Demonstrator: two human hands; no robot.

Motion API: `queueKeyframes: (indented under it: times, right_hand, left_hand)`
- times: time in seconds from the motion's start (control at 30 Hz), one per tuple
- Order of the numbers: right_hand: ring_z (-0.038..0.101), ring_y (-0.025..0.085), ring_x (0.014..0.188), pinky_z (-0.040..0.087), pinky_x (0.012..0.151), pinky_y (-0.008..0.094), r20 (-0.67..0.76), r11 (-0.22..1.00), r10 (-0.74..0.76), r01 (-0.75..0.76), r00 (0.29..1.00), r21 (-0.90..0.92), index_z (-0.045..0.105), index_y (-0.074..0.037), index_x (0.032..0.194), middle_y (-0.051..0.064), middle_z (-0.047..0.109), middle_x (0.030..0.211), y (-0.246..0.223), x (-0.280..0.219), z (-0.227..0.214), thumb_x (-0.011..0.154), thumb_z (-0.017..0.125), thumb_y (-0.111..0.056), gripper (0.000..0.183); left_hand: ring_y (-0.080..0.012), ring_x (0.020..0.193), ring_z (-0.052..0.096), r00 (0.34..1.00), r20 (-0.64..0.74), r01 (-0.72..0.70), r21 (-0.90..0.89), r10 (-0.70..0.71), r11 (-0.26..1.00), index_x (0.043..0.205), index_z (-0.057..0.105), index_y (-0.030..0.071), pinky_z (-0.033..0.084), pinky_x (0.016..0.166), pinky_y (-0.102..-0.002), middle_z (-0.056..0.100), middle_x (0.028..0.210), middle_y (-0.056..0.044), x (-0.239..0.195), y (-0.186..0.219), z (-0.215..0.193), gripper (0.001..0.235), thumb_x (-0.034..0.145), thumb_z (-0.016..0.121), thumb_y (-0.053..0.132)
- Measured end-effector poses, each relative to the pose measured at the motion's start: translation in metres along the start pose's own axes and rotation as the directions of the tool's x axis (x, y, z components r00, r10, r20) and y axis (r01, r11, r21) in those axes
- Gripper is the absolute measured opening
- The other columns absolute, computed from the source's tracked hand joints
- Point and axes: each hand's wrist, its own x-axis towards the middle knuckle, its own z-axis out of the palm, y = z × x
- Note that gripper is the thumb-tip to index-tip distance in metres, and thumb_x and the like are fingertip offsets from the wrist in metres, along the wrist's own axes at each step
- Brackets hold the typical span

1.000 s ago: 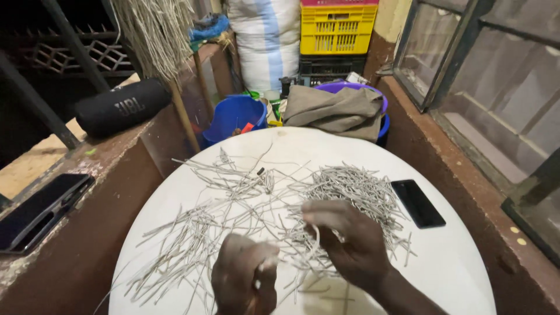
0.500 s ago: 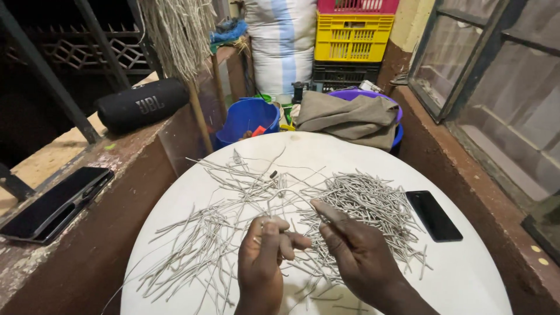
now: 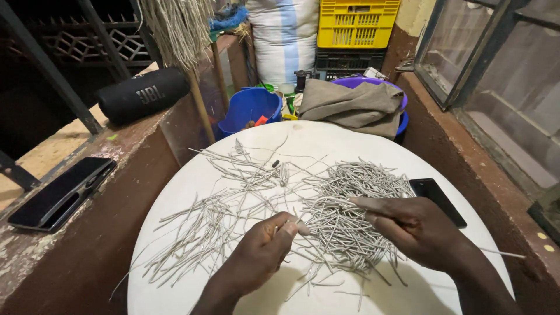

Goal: Sorting and stacking thin metal rods on a table.

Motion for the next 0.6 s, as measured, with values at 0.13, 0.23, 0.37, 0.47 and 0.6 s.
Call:
queueKeyframes:
  times: [0.13, 0.23, 0.37, 0.47, 0.6]
  right_hand:
    - [0.045, 0.008, 0.048, 0.046, 0.049, 0.026, 0.028, 0.974, 0.133, -0.136, 0.991, 0.179, 0.07, -0.029, 0.144, -0.001, 0.084, 0.128, -0.015, -0.001, 0.015, 0.096, 0.065, -0.025, 0.048]
    - [0.055, 0.014, 0.099, 0.047, 0.087, 0.029, -0.055, 0.937, 0.112, -0.087, 0.992, 0.339, 0.063, -0.02, 0.15, 0.006, 0.066, 0.155, -0.021, 0.002, 0.044, 0.1, 0.06, -0.016, 0.05]
    - [0.036, 0.013, 0.05, 0.031, 0.05, 0.033, 0.063, 0.802, 0.446, -0.43, 0.893, 0.414, 0.049, -0.038, 0.167, -0.003, 0.04, 0.058, -0.061, 0.0, 0.089, 0.103, 0.048, -0.043, 0.064]
    - [0.036, 0.011, 0.054, 0.032, 0.054, 0.03, -0.051, 0.674, 0.465, -0.316, 0.884, 0.668, 0.054, -0.024, 0.166, -0.003, 0.04, 0.059, -0.095, -0.007, 0.111, 0.102, 0.055, -0.028, 0.064]
    - [0.076, 0.007, 0.117, 0.055, 0.095, 0.025, 0.065, 0.746, 0.431, -0.395, 0.9, 0.536, 0.055, -0.034, 0.16, -0.001, 0.081, 0.143, -0.068, 0.009, 0.087, 0.097, 0.057, -0.034, 0.063]
  left_hand:
    - [-0.008, 0.046, 0.026, 0.982, -0.173, -0.07, 0.054, 0.078, 0.996, 0.109, 0.081, 0.013, 0.025, 0.048, -0.031, 0.029, 0.051, 0.008, 0.007, -0.011, 0.005, 0.037, 0.108, 0.051, 0.035]
    - [-0.0089, 0.046, 0.029, 0.926, -0.355, -0.171, -0.093, 0.127, 0.981, 0.102, 0.078, 0.009, 0.027, 0.045, -0.03, 0.034, 0.051, 0.005, 0.019, -0.029, 0.02, 0.034, 0.108, 0.055, 0.032]
    - [-0.0095, 0.046, 0.027, 0.749, -0.662, -0.476, -0.556, -0.017, 0.682, 0.1, 0.062, 0.003, 0.02, 0.038, -0.028, 0.033, 0.058, 0.004, 0.044, -0.047, 0.068, 0.028, 0.105, 0.061, 0.03]
    - [-0.0109, 0.044, 0.029, 0.767, -0.638, -0.556, -0.607, 0.07, 0.568, 0.105, 0.057, -0.002, 0.026, 0.038, -0.028, 0.034, 0.057, 0.001, 0.033, -0.022, 0.073, 0.036, 0.108, 0.056, 0.035]
    - [-0.0093, 0.044, 0.027, 0.722, -0.691, -0.468, -0.507, -0.018, 0.724, 0.11, 0.067, 0.0, 0.021, 0.041, -0.03, 0.031, 0.054, 0.003, 0.03, -0.032, 0.028, 0.032, 0.104, 0.058, 0.031]
